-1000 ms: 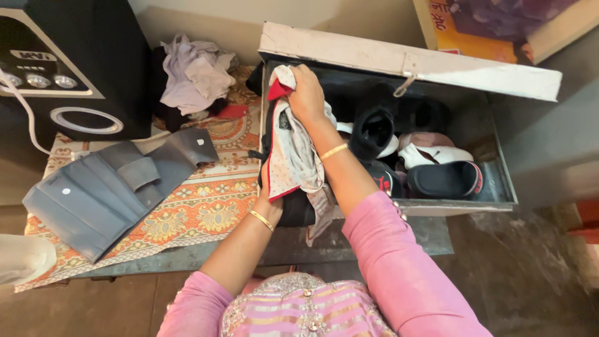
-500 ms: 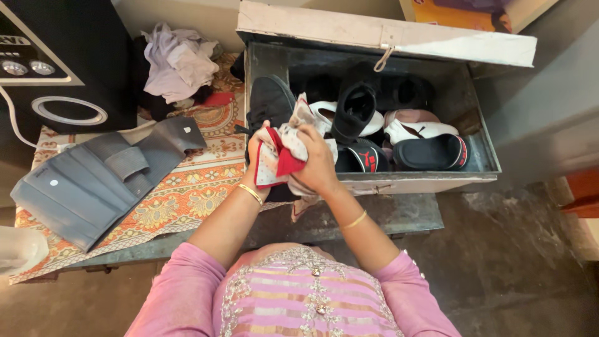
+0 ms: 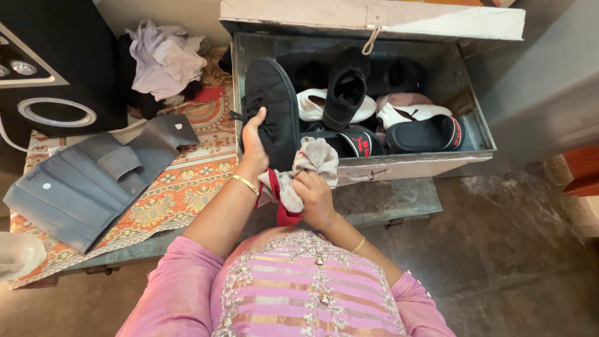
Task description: The person opens a shoebox and wipes a black sneaker with a cloth, then ties the laces. They repeat the wiping process on the second black sneaker. The shoes remain in the box after cleaning.
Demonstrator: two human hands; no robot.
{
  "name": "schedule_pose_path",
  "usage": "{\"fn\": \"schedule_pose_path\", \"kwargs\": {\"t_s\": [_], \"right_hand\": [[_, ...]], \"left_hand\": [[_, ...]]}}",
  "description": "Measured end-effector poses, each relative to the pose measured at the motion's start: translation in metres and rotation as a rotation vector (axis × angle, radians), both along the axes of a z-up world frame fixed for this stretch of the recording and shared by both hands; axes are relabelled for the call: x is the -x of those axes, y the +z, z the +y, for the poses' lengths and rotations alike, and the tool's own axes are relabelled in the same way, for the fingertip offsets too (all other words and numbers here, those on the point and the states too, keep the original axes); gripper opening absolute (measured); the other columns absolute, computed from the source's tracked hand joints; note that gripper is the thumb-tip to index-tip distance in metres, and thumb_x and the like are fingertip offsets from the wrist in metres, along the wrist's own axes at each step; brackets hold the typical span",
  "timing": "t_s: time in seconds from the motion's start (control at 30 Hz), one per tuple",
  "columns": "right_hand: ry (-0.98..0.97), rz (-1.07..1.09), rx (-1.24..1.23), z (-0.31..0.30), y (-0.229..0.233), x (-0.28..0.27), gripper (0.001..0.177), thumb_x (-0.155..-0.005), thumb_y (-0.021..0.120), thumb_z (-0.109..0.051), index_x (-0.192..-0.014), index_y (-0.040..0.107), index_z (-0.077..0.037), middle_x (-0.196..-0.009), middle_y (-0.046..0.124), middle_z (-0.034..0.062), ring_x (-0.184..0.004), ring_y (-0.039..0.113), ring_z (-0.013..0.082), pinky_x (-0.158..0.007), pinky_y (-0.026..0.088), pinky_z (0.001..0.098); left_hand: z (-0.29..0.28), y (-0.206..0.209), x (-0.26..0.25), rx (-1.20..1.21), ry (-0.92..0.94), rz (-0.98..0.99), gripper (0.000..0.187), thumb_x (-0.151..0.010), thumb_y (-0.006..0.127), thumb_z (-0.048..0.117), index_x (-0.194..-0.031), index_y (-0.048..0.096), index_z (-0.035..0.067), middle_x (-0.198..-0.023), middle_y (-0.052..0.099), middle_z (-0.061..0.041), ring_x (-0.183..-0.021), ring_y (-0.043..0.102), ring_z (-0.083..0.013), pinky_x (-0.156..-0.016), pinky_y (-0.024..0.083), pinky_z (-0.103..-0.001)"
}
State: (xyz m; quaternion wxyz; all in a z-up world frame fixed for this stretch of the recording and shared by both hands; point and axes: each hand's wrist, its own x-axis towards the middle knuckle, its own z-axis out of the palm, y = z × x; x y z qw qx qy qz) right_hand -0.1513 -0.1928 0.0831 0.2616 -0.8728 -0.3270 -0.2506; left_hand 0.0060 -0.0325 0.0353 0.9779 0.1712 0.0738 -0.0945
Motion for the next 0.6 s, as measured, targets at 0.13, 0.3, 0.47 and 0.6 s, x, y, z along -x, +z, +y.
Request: {"fn": "schedule_pose_path", "kwargs": {"t_s": [0.13, 0.3, 0.47, 0.6], "right_hand": [[0.062, -0.083, 0.12, -0.005, -0.014, 0.013, 0.029, -0.075, 0.071, -0.017, -0.102, 0.066, -0.01, -0.106, 0.065, 0.0072, -0.095, 0.061, 0.0308, -0.079, 0.047, 0.0432], [0.016, 0.098, 0.207, -0.026, -0.033, 0.006, 0.035, -0.07, 0.079, -0.024, -0.102, 0.072, -0.011, -0.095, 0.068, 0.012, -0.086, 0.064, 0.0351, -0.073, 0.048, 0.0459], [-0.111, 0.19, -0.279, -0.102, -0.025, -0.032, 0.03, -0.077, 0.087, -0.019, -0.098, 0.068, -0.009, -0.094, 0.069, 0.0101, -0.087, 0.068, 0.0266, -0.078, 0.054, 0.0391], [0.03, 0.502, -1.285, -0.134, 0.033, -0.056, 0.044, -0.093, 0.075, -0.011, -0.133, 0.057, -0.007, -0.125, 0.063, 0.0025, -0.114, 0.062, 0.0161, -0.1, 0.051, 0.0352]], "left_hand": [[0.003, 0.022, 0.003, 0.114, 0.005, 0.115, 0.033, -0.093, 0.066, 0.023, -0.115, 0.071, -0.001, -0.11, 0.075, -0.017, -0.097, 0.073, -0.0327, -0.092, 0.059, -0.044], [-0.001, 0.057, -0.004, 0.239, 0.085, -0.066, 0.035, -0.094, 0.068, 0.026, -0.117, 0.07, -0.001, -0.117, 0.074, -0.016, -0.106, 0.072, -0.0322, -0.099, 0.057, -0.046], [0.009, 0.106, 0.003, -0.3, 0.025, -0.263, 0.048, -0.091, 0.075, 0.03, -0.128, 0.066, 0.001, -0.132, 0.068, -0.013, -0.123, 0.063, -0.0269, -0.111, 0.047, -0.04], [0.0, 0.077, 0.011, -1.533, 0.331, -0.577, 0.049, -0.088, 0.078, 0.031, -0.127, 0.066, 0.005, -0.129, 0.069, -0.018, -0.123, 0.064, -0.0316, -0.11, 0.046, -0.041]]}}
